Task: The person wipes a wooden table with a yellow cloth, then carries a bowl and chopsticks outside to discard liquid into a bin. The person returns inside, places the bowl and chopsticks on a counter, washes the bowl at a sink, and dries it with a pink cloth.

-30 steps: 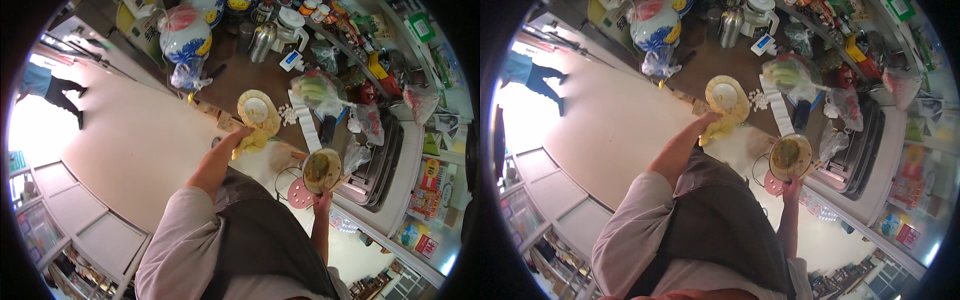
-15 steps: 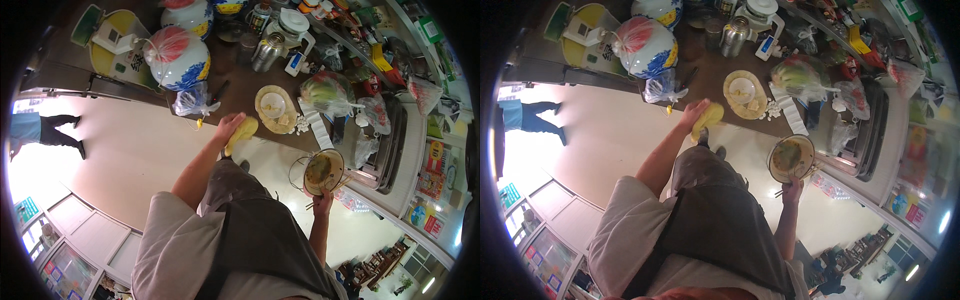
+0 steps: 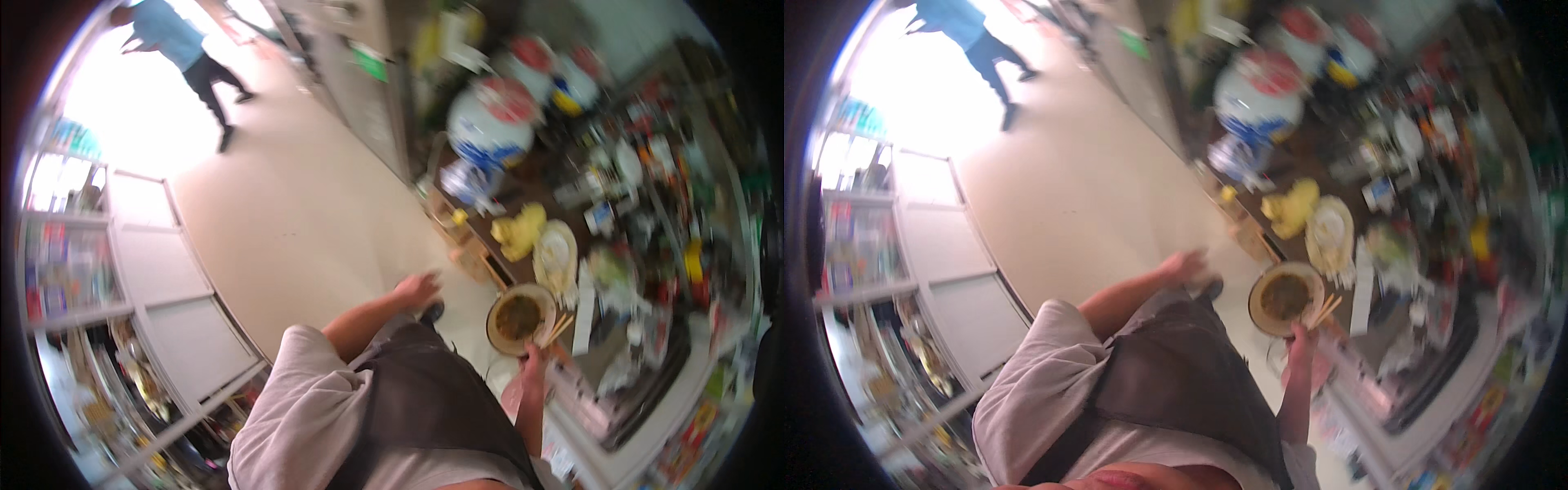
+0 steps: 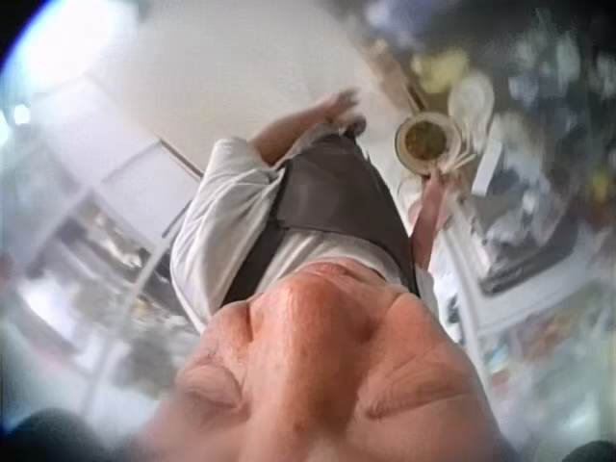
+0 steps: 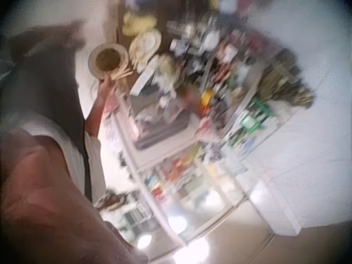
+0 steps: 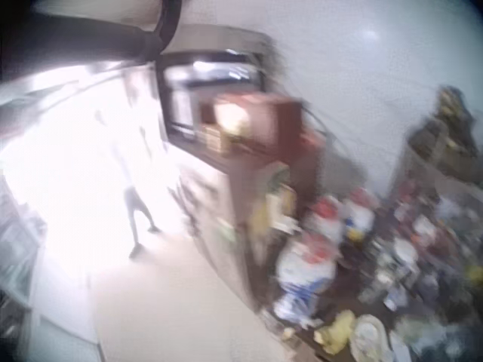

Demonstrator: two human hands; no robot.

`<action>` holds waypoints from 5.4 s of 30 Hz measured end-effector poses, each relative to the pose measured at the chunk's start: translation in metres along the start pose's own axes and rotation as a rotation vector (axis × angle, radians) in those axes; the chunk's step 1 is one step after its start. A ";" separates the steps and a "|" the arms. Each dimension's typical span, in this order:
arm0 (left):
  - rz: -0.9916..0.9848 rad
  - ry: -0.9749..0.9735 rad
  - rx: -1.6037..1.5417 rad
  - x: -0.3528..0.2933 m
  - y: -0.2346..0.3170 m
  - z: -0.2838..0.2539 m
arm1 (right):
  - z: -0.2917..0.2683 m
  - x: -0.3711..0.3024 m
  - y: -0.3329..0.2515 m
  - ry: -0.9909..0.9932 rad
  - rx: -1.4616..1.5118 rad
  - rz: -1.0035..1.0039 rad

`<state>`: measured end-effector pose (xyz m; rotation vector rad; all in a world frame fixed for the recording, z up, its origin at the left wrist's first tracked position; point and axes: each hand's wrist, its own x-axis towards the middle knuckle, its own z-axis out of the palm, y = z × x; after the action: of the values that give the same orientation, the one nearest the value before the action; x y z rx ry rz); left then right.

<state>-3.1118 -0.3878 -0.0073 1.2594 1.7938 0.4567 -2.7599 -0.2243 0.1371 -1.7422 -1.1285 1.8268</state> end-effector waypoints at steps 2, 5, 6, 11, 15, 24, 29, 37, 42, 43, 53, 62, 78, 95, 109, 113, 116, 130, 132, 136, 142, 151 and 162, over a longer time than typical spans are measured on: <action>-0.400 0.018 -0.145 -0.094 -0.068 0.002 | 0.041 0.006 -0.012 -0.036 -0.066 0.062; -0.977 0.243 -0.230 -0.257 -0.171 0.002 | 0.118 0.009 -0.033 -0.336 -0.113 -0.078; -1.152 0.225 -0.264 -0.299 -0.203 0.004 | 0.146 0.005 -0.035 -0.383 -0.191 -0.048; -1.204 0.553 -0.610 -0.434 -0.306 0.040 | 0.313 -0.030 -0.033 -0.553 -0.211 -0.074; -1.275 0.677 -0.887 -0.461 -0.330 0.044 | 0.462 -0.066 -0.014 -0.619 -0.250 -0.097; -0.909 1.060 -0.970 -0.582 -0.498 -0.168 | 0.793 -0.120 0.024 -0.813 -0.413 -0.038; -1.051 1.346 -0.910 -0.745 -0.646 -0.226 | 1.001 -0.136 0.054 -0.900 -0.497 -0.074; -1.512 0.792 -1.261 -0.824 -0.661 -0.246 | 1.316 -0.215 0.075 -1.011 -0.592 -0.079; -1.320 0.714 -1.389 -0.766 -0.748 -0.342 | 1.521 -0.250 0.079 -1.053 -0.583 -0.009; -1.281 0.702 -1.372 -0.762 -0.779 -0.365 | 1.562 -0.254 0.082 -1.081 -0.575 -0.015; -1.128 0.711 -0.634 -0.892 -1.200 -0.775 | 1.933 -0.317 0.059 -1.023 -0.555 -0.017; -0.606 1.138 0.083 -0.878 -1.408 -1.438 | 2.258 -0.296 0.015 -1.008 -0.564 -0.036; -0.322 0.862 1.022 -0.836 -1.668 -2.108 | 2.877 -0.312 -0.099 -1.243 -0.879 -0.170; -1.055 1.905 1.355 -1.092 -2.039 -2.535 | 3.454 -0.287 -0.177 -1.221 -0.817 -0.075; -1.477 1.875 1.107 -1.076 -2.292 -2.502 | 3.893 -0.222 -0.223 -1.135 -0.680 -0.166; -1.704 1.787 0.250 -1.024 -2.446 -2.529 | 4.039 -0.205 -0.221 -1.141 -0.722 -0.177; -0.956 1.850 -1.264 -1.013 -2.559 -2.602 | 4.149 -0.201 -0.224 -1.127 -0.730 -0.133; 0.132 1.024 -1.719 -0.898 -2.887 -3.146 | 4.682 -0.199 -0.305 -1.307 -0.758 -0.220; 0.259 1.049 -1.852 -0.873 -2.927 -3.205 | 4.760 -0.196 -0.323 -1.361 -0.792 -0.220; 0.272 1.218 -1.844 -0.850 -2.998 -3.328 | 4.897 -0.201 -0.369 -1.379 -0.845 -0.195; 0.294 1.275 -1.848 -0.820 -3.115 -3.516 | 5.103 -0.151 -0.431 -1.371 -0.759 -0.164; 0.292 1.212 -1.752 -0.753 -3.338 -3.801 | 5.314 0.090 -0.468 -0.601 -0.951 -0.383; 0.283 1.154 -1.836 -0.634 -3.546 -4.138 | 5.476 0.330 -0.450 -0.087 -0.960 -0.026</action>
<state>-8.4361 -1.7091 0.0540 -0.2652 0.9433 2.5163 -8.1489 -1.2871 -0.2196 -2.0652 -2.2974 1.4172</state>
